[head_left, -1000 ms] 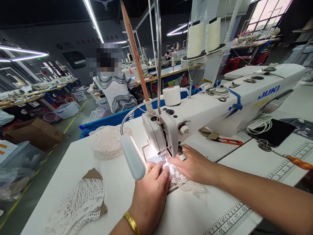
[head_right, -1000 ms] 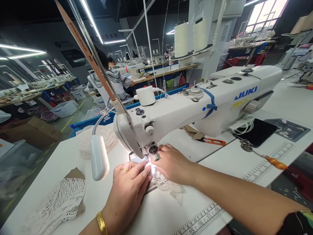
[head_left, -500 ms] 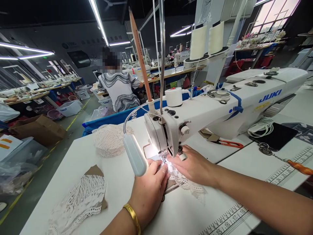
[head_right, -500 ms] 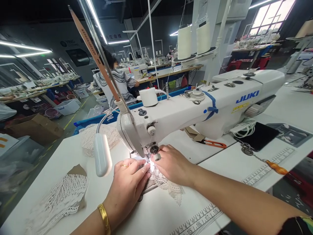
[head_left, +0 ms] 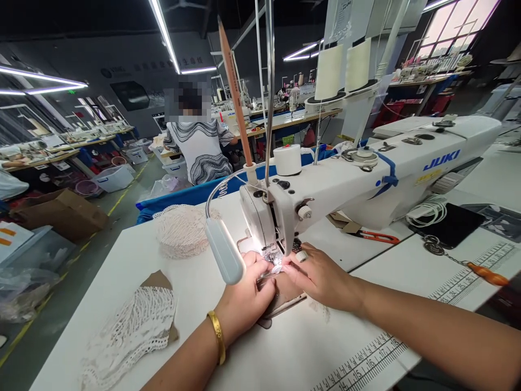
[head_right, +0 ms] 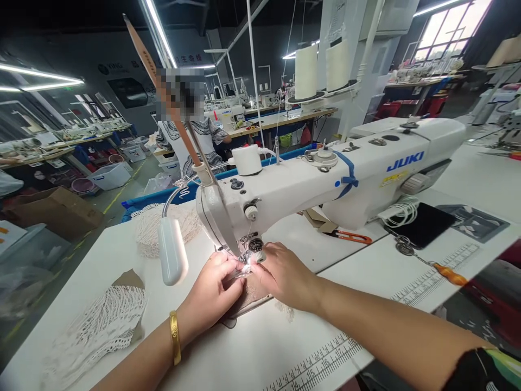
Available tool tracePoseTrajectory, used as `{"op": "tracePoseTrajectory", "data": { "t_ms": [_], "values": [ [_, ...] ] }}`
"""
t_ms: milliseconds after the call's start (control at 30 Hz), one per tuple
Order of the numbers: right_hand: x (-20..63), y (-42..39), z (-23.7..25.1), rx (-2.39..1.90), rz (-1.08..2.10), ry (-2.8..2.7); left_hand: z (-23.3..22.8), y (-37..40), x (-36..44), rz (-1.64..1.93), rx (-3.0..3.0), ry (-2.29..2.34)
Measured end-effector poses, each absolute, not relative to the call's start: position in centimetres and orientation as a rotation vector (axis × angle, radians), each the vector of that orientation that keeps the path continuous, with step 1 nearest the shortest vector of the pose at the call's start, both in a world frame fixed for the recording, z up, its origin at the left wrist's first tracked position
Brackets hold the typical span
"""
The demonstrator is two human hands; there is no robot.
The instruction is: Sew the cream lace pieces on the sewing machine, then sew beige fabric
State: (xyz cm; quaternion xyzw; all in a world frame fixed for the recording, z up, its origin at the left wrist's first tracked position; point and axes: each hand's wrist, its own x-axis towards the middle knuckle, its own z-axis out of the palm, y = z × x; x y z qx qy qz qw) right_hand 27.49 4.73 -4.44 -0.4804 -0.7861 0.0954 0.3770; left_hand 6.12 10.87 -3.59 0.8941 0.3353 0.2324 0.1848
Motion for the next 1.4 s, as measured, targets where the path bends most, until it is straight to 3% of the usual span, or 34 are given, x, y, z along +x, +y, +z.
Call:
{"op": "tracePoseTrajectory", "data": {
  "t_ms": [267, 700, 1400],
  "values": [
    [27.2, 4.8, -4.6, -1.234, 0.23, -1.99, -4.2, 11.3, 6.4, 0.679, 2.495, 0.965],
    [26.9, 4.9, -5.2, -1.191, -0.312, -2.022, -4.5, 11.4, 6.4, 0.798, 2.481, 0.956],
    [27.2, 5.6, -6.2, -1.205, -0.243, -1.891, -5.0, 11.7, 6.3, 0.82, 2.474, 0.914]
  ]
}}
